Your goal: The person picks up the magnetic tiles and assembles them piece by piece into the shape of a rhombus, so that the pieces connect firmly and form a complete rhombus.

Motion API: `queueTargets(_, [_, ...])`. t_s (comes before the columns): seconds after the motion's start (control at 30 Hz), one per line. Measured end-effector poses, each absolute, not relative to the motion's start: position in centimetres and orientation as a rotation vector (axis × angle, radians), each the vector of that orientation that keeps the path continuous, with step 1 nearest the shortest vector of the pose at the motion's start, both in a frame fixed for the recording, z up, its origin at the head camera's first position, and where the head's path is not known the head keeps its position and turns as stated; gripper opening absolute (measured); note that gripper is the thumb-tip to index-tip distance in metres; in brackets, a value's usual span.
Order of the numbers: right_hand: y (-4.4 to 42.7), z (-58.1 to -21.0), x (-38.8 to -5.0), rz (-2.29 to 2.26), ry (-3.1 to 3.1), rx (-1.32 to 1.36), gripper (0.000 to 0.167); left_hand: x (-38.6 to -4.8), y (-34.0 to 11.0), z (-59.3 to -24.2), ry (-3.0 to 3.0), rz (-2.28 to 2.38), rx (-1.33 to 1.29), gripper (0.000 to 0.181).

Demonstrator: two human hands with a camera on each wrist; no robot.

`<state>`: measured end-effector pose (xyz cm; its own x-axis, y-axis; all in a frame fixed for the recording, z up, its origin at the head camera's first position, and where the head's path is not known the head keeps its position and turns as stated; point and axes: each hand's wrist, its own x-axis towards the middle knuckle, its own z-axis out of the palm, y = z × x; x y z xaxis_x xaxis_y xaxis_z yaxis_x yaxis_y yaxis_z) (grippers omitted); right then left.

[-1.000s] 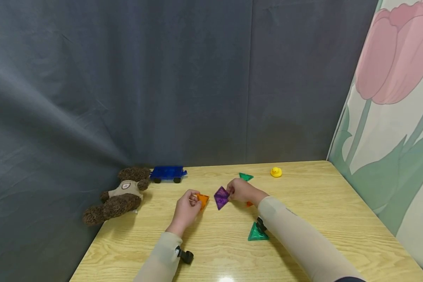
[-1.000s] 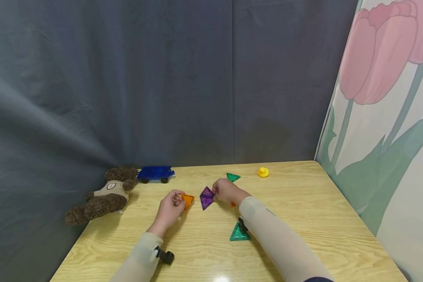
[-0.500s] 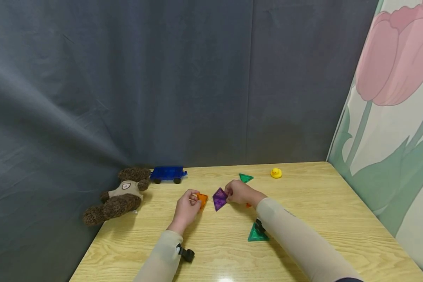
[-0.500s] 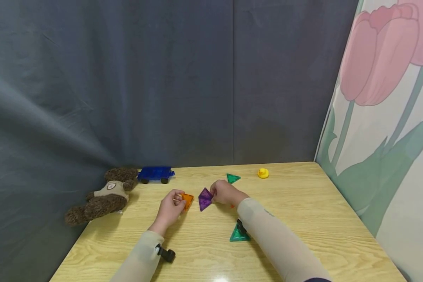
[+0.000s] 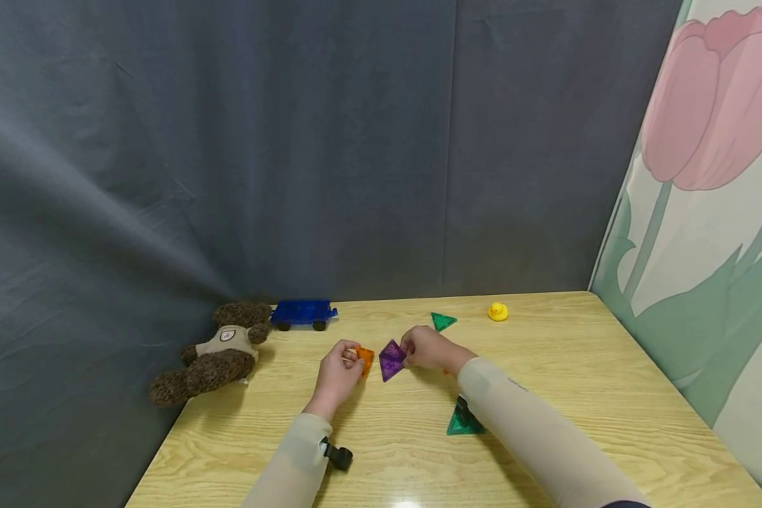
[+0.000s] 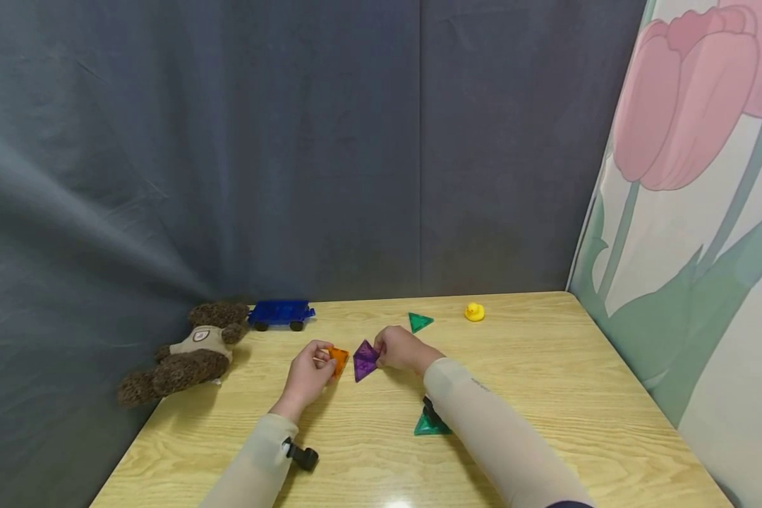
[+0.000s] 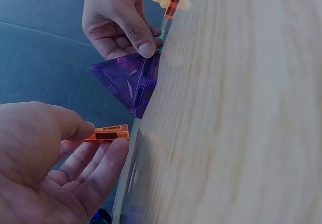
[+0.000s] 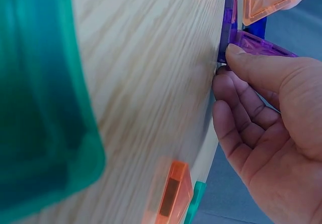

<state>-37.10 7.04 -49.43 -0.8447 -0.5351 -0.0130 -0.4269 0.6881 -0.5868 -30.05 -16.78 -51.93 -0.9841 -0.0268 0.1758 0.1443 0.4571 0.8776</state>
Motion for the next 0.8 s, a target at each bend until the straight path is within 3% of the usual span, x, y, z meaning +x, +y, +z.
queueTargets(0.8, [6.16,-49.81,-36.79,-0.851,2.737,-0.836,0.014,-29.99,-15.87,-52.09,-2.51,-1.581,-0.141,0.026])
